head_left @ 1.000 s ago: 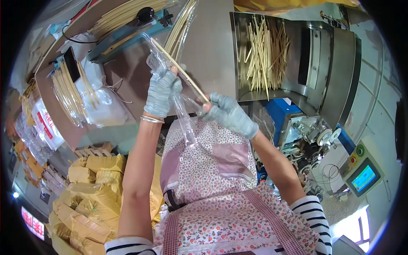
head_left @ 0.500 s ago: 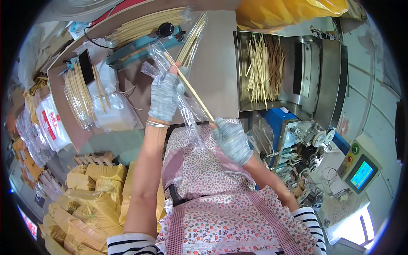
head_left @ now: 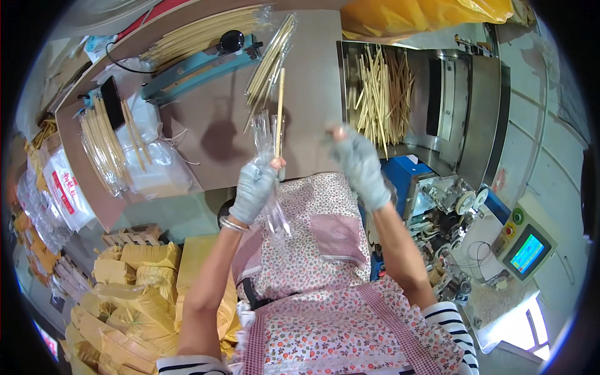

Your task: Organizing and bundling wooden sticks on a production floor.

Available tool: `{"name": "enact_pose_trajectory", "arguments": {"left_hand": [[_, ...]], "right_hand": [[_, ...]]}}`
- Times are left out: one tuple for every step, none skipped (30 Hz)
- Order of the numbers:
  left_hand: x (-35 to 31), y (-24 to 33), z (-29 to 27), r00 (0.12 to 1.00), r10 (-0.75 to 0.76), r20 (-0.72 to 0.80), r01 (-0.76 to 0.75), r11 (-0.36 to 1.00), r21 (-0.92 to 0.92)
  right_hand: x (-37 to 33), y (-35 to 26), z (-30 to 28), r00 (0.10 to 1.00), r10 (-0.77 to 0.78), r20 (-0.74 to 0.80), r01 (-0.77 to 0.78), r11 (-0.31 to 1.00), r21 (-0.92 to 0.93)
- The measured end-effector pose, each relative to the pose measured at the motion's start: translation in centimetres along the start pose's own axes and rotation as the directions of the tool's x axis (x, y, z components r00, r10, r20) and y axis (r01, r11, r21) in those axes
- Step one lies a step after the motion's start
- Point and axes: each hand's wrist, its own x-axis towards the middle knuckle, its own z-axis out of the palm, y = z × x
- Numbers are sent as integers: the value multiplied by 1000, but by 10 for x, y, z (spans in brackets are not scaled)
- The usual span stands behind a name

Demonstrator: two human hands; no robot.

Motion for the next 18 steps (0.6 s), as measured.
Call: {"name": "enact_pose_trajectory", "arguments": {"left_hand": [[0, -1, -4, 998, -7, 64, 2, 998, 68], [1, -2, -5, 995, -35, 95, 19, 986, 167], [1, -4, -5, 987, -26, 159, -3, 984, 180], [2, -7, -3, 987, -24, 158, -5, 983, 181], [3, -11, -2, 990, -42, 133, 15, 981, 195], [4, -16, -1, 995, -25, 101, 4, 978, 206], [2, -20, -4, 997, -33, 74, 24, 992, 120], [0, -25, -8, 992, -72, 106, 56, 988, 145], [-4, -31, -14, 992, -47, 118, 7, 946, 324], [-10, -36, -22, 993, -24, 116, -40, 856, 515], [-17, -39, -32, 991, -37, 125, -30, 871, 490], [-24, -41, -45, 997, -73, -13, 72, 933, 352], [-24, -44, -57, 965, -185, -185, 225, 948, 226], [-24, -45, -67, 928, -181, -327, 233, 964, 128], [-22, -45, -78, 877, -107, -469, 227, 951, 209], [-14, -45, -85, 888, -136, -440, 237, 954, 183], [-5, -44, -91, 857, -111, -503, 223, 960, 168], [6, -42, -95, 786, -99, -610, 239, 959, 152]], "right_hand": [[19, -1, -1, 994, -88, -73, 88, 996, -3], [33, -1, 1, 994, -82, -74, 82, 997, -3], [46, -1, 5, 996, -60, 62, 57, 997, 61], [60, 0, 11, 970, -119, 210, 87, 984, 157], [71, 4, 23, 968, -138, 209, 53, 929, 365], [81, 7, 26, 978, -73, 193, 3, 941, 337], [92, 11, 27, 986, -146, 77, 102, 908, 407], [104, 16, 26, 977, -212, 5, 189, 880, 436], [126, 19, 13, 975, -15, -221, 164, 721, 673], [149, 21, -3, 931, 201, -306, 167, 509, 844], [165, 26, -10, 925, 122, -359, 188, 675, 714], [178, 33, -11, 926, 17, -378, 216, 796, 565], [189, 42, 0, 923, 22, -384, 217, 794, 568], [197, 51, 22, 945, -105, -310, 200, 934, 294], [203, 59, 45, 967, -63, -246, 84, 994, 74], [208, 66, 72, 971, -5, -238, 0, 1000, -22], [210, 72, 93, 945, -95, -313, 39, 982, -182], [215, 76, 110, 939, -71, -337, 15, 986, -167]]}}
